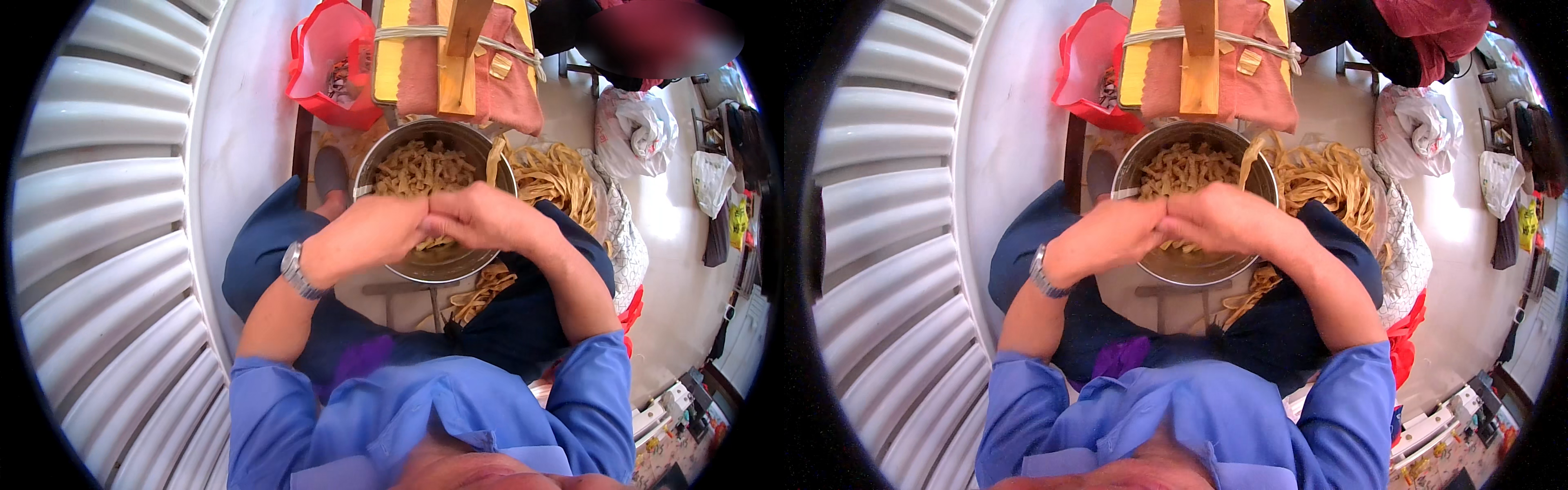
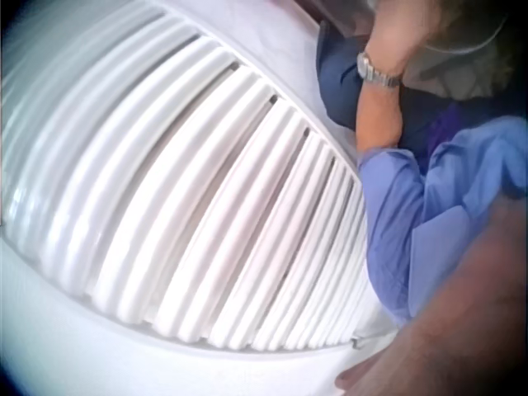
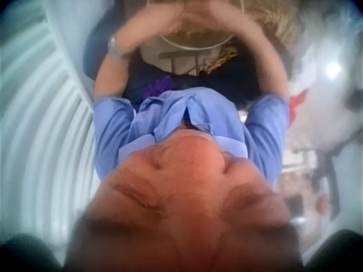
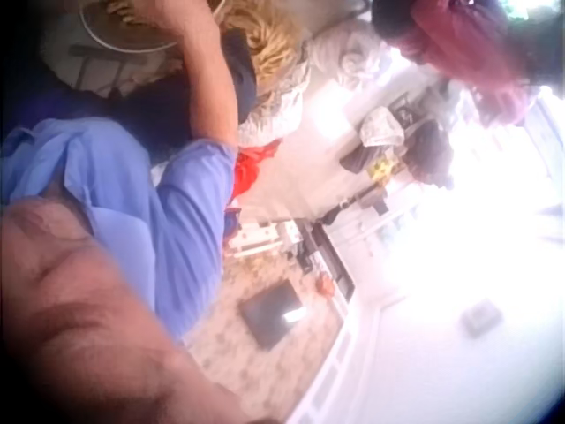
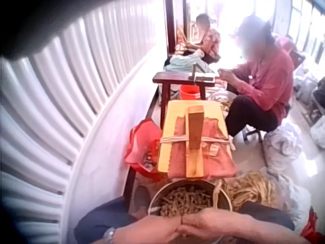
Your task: The person folds thin strips of dough by hand, using a wooden stand as a guide, and places the shaped pieces into a metal bowl.
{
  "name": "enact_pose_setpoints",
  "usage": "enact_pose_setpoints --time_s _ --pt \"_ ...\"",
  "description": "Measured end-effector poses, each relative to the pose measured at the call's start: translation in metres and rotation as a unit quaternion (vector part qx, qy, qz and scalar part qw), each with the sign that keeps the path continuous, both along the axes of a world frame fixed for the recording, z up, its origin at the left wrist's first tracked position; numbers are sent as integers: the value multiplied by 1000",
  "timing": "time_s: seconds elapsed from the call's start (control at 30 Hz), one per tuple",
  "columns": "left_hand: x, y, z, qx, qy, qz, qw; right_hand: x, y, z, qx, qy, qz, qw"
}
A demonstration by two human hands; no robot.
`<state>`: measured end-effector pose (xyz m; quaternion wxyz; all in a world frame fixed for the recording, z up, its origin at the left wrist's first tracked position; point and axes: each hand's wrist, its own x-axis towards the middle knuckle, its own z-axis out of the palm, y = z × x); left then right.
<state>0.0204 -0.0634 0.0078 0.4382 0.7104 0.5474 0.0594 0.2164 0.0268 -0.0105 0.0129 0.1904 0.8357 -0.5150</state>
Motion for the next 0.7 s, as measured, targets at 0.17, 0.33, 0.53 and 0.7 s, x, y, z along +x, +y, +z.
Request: enact_pose_setpoints --time_s 0.17,0.33,0.53,0.7 --pt "-9 -23 -12 -38 -86 -77 993 8 -10 10 -70 -41 83 993" --pt "-33 -15 -3 4 -54 -94 994 13 -5 28 -10 -28 92 995" --pt "-37 17 0 77 -74 45 993 16 6 40 117 -34 -46 991" --pt "-34 48 6 52 -249 176 951 19 34 26 221 113 -212 945"
